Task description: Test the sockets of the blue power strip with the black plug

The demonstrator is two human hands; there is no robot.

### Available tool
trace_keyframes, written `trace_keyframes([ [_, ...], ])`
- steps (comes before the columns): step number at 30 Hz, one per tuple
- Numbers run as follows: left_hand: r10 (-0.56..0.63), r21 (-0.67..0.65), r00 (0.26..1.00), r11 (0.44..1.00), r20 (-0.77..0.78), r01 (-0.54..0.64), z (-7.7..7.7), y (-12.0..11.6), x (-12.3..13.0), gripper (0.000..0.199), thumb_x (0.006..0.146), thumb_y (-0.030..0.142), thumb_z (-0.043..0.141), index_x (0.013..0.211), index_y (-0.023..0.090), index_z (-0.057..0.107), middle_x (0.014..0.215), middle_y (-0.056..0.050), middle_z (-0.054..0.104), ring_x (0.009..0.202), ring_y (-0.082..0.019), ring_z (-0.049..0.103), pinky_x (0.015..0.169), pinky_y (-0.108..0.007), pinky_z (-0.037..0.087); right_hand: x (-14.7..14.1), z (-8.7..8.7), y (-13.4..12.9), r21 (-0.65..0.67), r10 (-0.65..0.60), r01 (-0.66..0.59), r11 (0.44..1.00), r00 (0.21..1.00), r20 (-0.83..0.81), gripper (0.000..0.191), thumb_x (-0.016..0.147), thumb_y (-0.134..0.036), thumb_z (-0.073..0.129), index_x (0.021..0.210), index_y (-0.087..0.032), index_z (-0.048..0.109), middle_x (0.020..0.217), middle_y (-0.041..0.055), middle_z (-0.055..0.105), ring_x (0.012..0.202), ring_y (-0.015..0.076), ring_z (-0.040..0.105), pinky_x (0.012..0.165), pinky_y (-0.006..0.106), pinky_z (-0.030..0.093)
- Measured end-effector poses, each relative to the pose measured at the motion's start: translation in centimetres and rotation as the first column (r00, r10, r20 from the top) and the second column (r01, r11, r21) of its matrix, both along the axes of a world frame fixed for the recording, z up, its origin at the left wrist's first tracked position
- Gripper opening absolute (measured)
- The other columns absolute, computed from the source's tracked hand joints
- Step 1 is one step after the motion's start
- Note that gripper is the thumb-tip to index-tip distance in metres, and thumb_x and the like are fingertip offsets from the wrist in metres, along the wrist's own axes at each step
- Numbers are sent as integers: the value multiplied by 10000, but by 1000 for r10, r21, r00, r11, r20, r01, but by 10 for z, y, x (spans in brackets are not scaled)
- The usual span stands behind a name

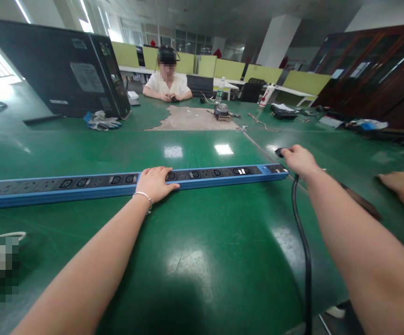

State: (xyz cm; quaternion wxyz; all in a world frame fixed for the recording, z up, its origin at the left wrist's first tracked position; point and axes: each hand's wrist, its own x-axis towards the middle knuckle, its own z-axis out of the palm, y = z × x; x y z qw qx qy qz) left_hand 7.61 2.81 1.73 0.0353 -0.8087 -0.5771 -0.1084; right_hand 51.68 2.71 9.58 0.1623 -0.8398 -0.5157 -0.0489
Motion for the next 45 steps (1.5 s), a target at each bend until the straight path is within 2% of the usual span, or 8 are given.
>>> trace_keyframes([
  [3, -4, 5, 1000, 1000, 3, 4, -2, 1, -1, 661, 761, 647, 449, 1272, 229, 489, 1264, -74, 569, 1177, -257, 486, 998, -383, 304, 0, 24, -7, 52, -26, 29, 998, 998, -59, 386, 859, -431, 396, 1012, -140, 598, 896, 139, 660, 786, 213, 592, 702, 303, 427],
  [5, -5, 2, 1000, 1000, 3, 5, -2, 2, -2, 661, 759, 651, 448, 1271, 236, 490, 1270, -74, 565, 1180, -258, 484, 997, -384, 304, -5, 28, -10, 39, 8, -4, 999, 996, -86, 387, 848, -445, 408, 1003, -154, 610, 887, 120, 667, 767, 206, 593, 685, 297, 426],
  [11, -4, -10, 1000, 1000, 2, 4, -1, 3, -2, 658, 758, 651, 450, 1273, 244, 486, 1276, -69, 563, 1182, -253, 484, 994, -377, 310, -24, -6, -10, -139, 68, -68, 988, 998, -9, 372, 828, -431, 448, 943, -153, 666, 967, 108, 679, 871, 217, 611, 704, 265, 434],
  [16, -13, -21, 1000, 1000, -5, 13, 0, 3, -2, 662, 761, 652, 445, 1269, 230, 490, 1280, -78, 560, 1179, -257, 486, 988, -382, 315, -30, -27, -5, -179, 72, -73, 981, 997, -12, 415, 840, -446, 415, 990, -151, 665, 995, 110, 679, 907, 217, 617, 725, 264, 441],
  [24, -19, -16, 1000, 1000, 10, 19, -2, 3, -2, 671, 758, 657, 443, 1271, 227, 488, 1276, -84, 561, 1174, -263, 487, 985, -392, 315, -46, -33, -2, -194, 74, -59, 979, 995, 70, 405, 845, -444, 406, 982, -155, 654, 1019, 145, 673, 968, 252, 616, 813, 317, 449],
  [34, -10, -20, 1000, 1000, 4, 10, -1, 1, -1, 666, 761, 653, 444, 1284, 243, 479, 1273, -78, 561, 1182, -271, 478, 995, -405, 303, -52, -39, -1, -225, 62, -45, 973, 996, 71, 384, 843, -430, 413, 959, -148, 646, 1012, 175, 663, 963, 271, 620, 823, 357, 459],
  [41, -19, 6, 1000, 1000, -3, 19, -2, 1, -2, 678, 765, 653, 437, 1283, 219, 485, 1275, -89, 560, 1180, -271, 483, 994, -397, 307, -64, -50, -7, -182, -29, 41, 983, 997, 65, 406, 860, -438, 371, 1036, -157, 605, 1032, 188, 654, 987, 290, 610, 808, 384, 460],
  [45, -9, -15, 1000, 1000, 16, 9, -1, 2, -1, 677, 756, 657, 444, 1279, 229, 485, 1284, -87, 556, 1184, -268, 481, 991, -392, 307, -63, -46, -7, -198, 18, -12, 980, 999, 32, 370, 846, -420, 416, 998, -156, 626, 1060, 174, 649, 998, 281, 603, 837, 368, 442],
])
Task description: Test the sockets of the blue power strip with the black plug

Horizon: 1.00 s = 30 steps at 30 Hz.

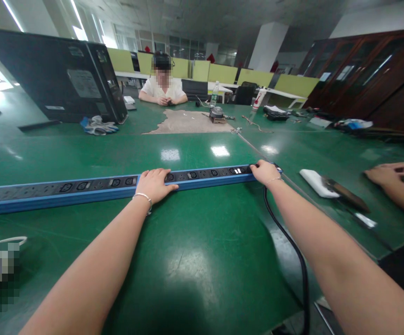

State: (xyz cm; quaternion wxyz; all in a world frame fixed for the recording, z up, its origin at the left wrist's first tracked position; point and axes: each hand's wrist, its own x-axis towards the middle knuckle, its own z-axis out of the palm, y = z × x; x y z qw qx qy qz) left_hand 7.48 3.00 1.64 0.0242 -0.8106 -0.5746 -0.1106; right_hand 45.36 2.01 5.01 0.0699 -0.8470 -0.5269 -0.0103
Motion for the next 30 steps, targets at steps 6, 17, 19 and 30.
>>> trace_keyframes([
  [6, -4, -9, 1000, 1000, 7, 4, -1, 1, 0, 661, 756, 655, 445, 1271, 243, 487, 1273, -76, 566, 1187, -254, 479, 998, -388, 300, 3, 47, -1, 281, -40, 53, 958, 998, -51, 405, 859, -438, 386, 983, -147, 639, 995, 153, 665, 940, 264, 607, 752, 319, 449],
  [17, -17, 5, 1000, 1000, 11, 17, -1, 1, -1, 674, 758, 654, 440, 1271, 219, 489, 1267, -90, 566, 1192, -257, 476, 1001, -394, 303, -75, 30, 4, 73, 283, -276, 958, 954, -99, 299, 824, -398, 455, 922, -178, 633, 919, 102, 685, 871, 215, 622, 724, 261, 440],
  [19, -25, 11, 1000, 1000, 16, 25, -1, 1, -1, 674, 763, 655, 432, 1270, 214, 490, 1259, -91, 571, 1185, -258, 480, 998, -399, 306, -81, 20, 8, 39, 259, -257, 966, 963, -66, 326, 828, -398, 441, 967, -168, 626, 981, 131, 677, 935, 242, 617, 767, 286, 441],
  [30, -22, 30, 1000, 999, 19, 22, -3, 0, 0, 657, 765, 642, 445, 1258, 211, 499, 1229, -84, 588, 1157, -259, 496, 982, -395, 317, -101, 7, 5, -36, 173, -173, 984, 985, -9, 347, 863, -377, 400, 1060, -143, 562, 1021, 166, 661, 983, 280, 619, 814, 355, 454],
])
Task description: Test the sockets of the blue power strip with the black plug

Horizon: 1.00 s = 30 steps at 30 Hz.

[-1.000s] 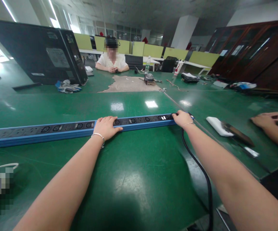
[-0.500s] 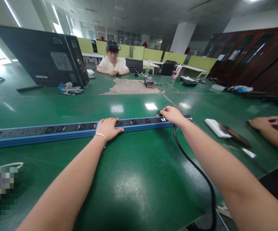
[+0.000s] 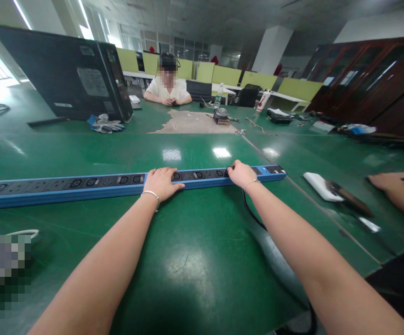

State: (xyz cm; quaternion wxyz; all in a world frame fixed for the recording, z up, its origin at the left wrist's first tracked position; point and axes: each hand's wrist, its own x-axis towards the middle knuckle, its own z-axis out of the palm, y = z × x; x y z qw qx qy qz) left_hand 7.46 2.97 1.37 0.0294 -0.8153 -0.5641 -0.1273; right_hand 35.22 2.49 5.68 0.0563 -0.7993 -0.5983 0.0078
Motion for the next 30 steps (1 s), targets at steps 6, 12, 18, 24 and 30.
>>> trace_keyframes([
  [6, -34, -69, 999, 997, -42, 31, 6, 4, -6, 684, 772, 638, 434, 1308, 213, 453, 1309, -79, 536, 1195, -261, 473, 998, -388, 313, -9, -8, -9, 34, -70, 70, 997, 998, -10, 356, 875, -394, 375, 1105, -159, 510, 1011, 164, 655, 969, 297, 624, 793, 383, 461],
  [12, 18, -98, 995, 995, -99, -27, 9, 6, -41, 745, 741, 690, 424, 1319, 220, 442, 1321, -81, 527, 1200, -273, 470, 992, -387, 326, -6, -10, -10, 51, -47, 50, 997, 997, -62, 336, 868, -378, 403, 1091, -162, 530, 1016, 161, 658, 975, 291, 619, 803, 374, 451],
  [18, 19, -76, 998, 997, -66, -24, 3, 5, -47, 724, 734, 688, 434, 1307, 246, 454, 1291, -68, 548, 1182, -269, 479, 990, -399, 323, -4, 43, -12, 367, -47, 97, 925, 989, -143, 319, 870, -360, 388, 1026, -146, 566, 968, 145, 664, 915, 248, 620, 778, 331, 448],
  [24, 20, -52, 999, 998, -40, -22, 2, 5, -45, 713, 743, 677, 430, 1297, 230, 465, 1288, -76, 551, 1183, -274, 476, 992, -408, 316, -51, 67, -11, 183, 188, -126, 975, 905, -381, 242, 817, -340, 445, 933, -171, 573, 651, 15, 637, 445, 126, 533, 519, 245, 428],
  [30, 21, -57, 1000, 998, -19, -22, 2, 4, -45, 714, 725, 682, 449, 1284, 240, 477, 1275, -69, 559, 1172, -272, 483, 983, -406, 318, -109, 22, 6, 57, 239, -233, 971, 933, -270, 220, 801, -331, 456, 905, -182, 580, 768, 64, 683, 657, 177, 641, 630, 248, 452],
])
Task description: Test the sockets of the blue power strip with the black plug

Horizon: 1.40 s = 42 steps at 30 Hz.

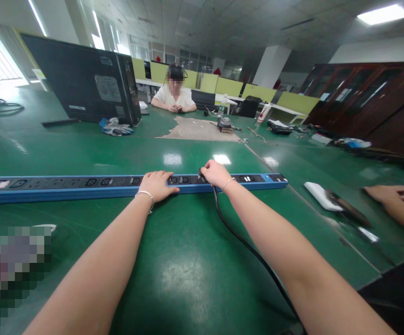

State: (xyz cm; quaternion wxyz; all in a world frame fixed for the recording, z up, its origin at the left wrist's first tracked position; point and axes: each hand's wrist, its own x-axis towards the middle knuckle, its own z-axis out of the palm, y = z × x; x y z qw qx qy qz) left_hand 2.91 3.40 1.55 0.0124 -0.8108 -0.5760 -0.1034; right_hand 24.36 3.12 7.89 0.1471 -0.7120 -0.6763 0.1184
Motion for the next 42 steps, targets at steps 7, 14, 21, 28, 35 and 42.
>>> trace_keyframes([
  [7, 0, -1, 1000, 1000, 27, 0, -2, 0, 0, 711, 713, 692, 459, 1280, 262, 476, 1275, -61, 556, 1173, -267, 475, 987, -399, 300, -18, -11, 8, -14, -15, 18, 1000, 986, 167, 291, 825, -322, 415, 1017, -155, 556, 997, 147, 667, 941, 247, 630, 785, 318, 455],
  [14, 7, 2, 1000, 1000, 23, -7, -2, 0, 0, 714, 709, 702, 454, 1275, 268, 478, 1268, -60, 558, 1163, -273, 477, 981, -400, 297, -33, -7, 2, 9, 17, -19, 1000, 969, 246, 304, 824, -302, 410, 1051, -147, 541, 1008, 160, 658, 931, 268, 634, 784, 349, 461],
  [21, -6, 11, 999, 1000, 35, 6, -2, 0, 0, 720, 708, 706, 453, 1273, 261, 484, 1262, -69, 561, 1156, -280, 478, 975, -408, 299, -26, -6, 8, -25, 15, -10, 1000, 978, 209, 301, 810, -309, 431, 1010, -142, 582, 1017, 155, 669, 961, 237, 625, 800, 299, 445],
  [28, -5, 12, 999, 1000, 32, 4, 0, -2, 0, 710, 714, 695, 464, 1271, 256, 490, 1255, -70, 568, 1147, -276, 489, 974, -406, 311, -14, -7, 19, -44, -9, 15, 999, 990, 139, 314, 784, -309, 439, 979, -137, 615, 989, 139, 684, 933, 224, 633, 729, 258, 448],
  [35, -3, 12, 999, 1000, 38, 2, -2, -1, 0, 708, 716, 696, 456, 1274, 261, 484, 1264, -66, 558, 1161, -277, 476, 981, -407, 296, -15, -8, 19, -80, 26, -14, 997, 988, 152, 322, 765, -294, 472, 988, -128, 635, 961, 145, 693, 893, 220, 650, 696, 250, 451],
  [42, -9, 16, 999, 1000, 44, 9, -4, 0, 0, 720, 710, 705, 451, 1277, 263, 482, 1255, -71, 560, 1153, -282, 478, 974, -402, 292, -21, -10, 17, -68, 30, -15, 998, 971, 239, 342, 777, -291, 459, 1020, -121, 629, 1028, 174, 672, 964, 244, 632, 775, 283, 449],
])
